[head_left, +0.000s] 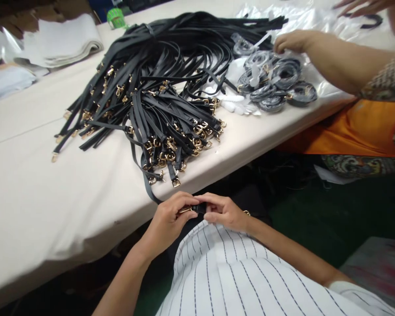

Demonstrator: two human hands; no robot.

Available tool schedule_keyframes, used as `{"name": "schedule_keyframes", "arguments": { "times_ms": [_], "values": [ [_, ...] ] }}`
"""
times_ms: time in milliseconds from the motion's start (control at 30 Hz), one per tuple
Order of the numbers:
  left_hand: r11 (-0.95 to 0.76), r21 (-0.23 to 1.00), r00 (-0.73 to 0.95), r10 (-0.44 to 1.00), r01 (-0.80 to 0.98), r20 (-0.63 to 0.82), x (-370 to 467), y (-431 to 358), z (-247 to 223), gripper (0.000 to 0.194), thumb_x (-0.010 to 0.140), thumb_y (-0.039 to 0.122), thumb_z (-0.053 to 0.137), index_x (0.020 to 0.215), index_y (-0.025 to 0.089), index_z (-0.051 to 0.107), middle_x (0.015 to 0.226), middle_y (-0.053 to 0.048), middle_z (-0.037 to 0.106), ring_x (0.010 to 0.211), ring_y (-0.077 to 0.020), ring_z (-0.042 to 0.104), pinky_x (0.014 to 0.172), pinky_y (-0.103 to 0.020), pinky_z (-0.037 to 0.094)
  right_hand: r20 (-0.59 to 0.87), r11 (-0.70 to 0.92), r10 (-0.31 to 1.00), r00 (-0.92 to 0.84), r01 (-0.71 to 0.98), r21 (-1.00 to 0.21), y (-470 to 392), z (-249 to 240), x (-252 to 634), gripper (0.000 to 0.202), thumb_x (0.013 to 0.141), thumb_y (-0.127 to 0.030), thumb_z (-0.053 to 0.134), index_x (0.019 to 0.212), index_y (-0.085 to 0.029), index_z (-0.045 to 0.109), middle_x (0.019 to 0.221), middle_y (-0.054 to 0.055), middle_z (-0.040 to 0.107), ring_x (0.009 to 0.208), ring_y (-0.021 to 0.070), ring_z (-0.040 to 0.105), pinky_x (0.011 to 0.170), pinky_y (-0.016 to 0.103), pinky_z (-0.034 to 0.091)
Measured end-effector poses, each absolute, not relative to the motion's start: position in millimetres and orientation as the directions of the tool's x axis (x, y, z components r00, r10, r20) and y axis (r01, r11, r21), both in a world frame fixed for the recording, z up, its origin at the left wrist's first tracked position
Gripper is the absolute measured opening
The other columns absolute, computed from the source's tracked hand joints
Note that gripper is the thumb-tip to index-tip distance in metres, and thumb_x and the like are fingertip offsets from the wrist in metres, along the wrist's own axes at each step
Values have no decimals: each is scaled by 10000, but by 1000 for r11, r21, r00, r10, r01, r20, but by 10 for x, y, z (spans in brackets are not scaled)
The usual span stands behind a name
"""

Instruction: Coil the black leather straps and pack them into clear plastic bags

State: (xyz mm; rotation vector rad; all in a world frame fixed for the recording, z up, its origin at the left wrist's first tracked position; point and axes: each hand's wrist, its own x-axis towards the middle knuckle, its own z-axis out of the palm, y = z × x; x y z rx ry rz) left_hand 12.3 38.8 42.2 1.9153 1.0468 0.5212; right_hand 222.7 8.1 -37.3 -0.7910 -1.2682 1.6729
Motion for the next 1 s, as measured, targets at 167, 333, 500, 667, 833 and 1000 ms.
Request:
{"name": "schedule_keyframes", "arguments": {
  "times_ms": [167,333,500,667,833,1000],
  "values": [
    [-436,810,597,791,393,136,161,372,395,255,900,158,588,1106,257,701,950,-53,630,770,-131,623,662,-230,494,27,-45,945,-326,-211,-976,149,-216,2107,369,718,-405,800,1004,-178,746,765,-5,557,607,72,426,533,215,333],
    [-441,837,579,792,326,192,148,313,321,347,889,103,581,1155,294,697,865,-34,625,695,-114,602,609,-216,493,-6,-68,952,-306,-193,-979,88,-130,2125,279,749,-395,776,919,-174,768,705,-12,524,613,84,428,542,234,316],
    [-324,908,487,858,265,164,148,209,236,268,874,107,611,1051,263,740,842,-26,652,575,-90,599,534,-211,505,87,46,953,-291,-144,-989,75,-149,2118,252,758,-365,772,932,-183,767,793,26,617,705,129,559,637,257,428],
    [-180,961,314,943,210,108,246,148,130,151,852,140,651,910,232,756,822,-11,653,541,-97,606,527,-240,513,196,196,963,-184,-16,-980,57,-172,2053,238,778,-356,756,948,-190,765,811,55,669,724,162,619,670,282,489],
    [-23,999,152,988,-22,26,164,170,113,122,834,157,664,861,235,754,810,2,629,554,-96,590,468,-218,489,79,87,963,-257,23,-996,79,-182,2225,288,821,-383,714,1038,-197,752,843,51,701,752,162,647,697,279,509],
    [-49,986,102,993,-156,66,-163,268,250,40,779,173,711,790,185,747,826,-33,637,546,-112,588,345,-178,441,74,58,981,-178,-94,-994,87,-241,2748,311,929,-397,570,1086,-180,728,1010,90,714,975,203,655,903,358,514]
  ]
}}
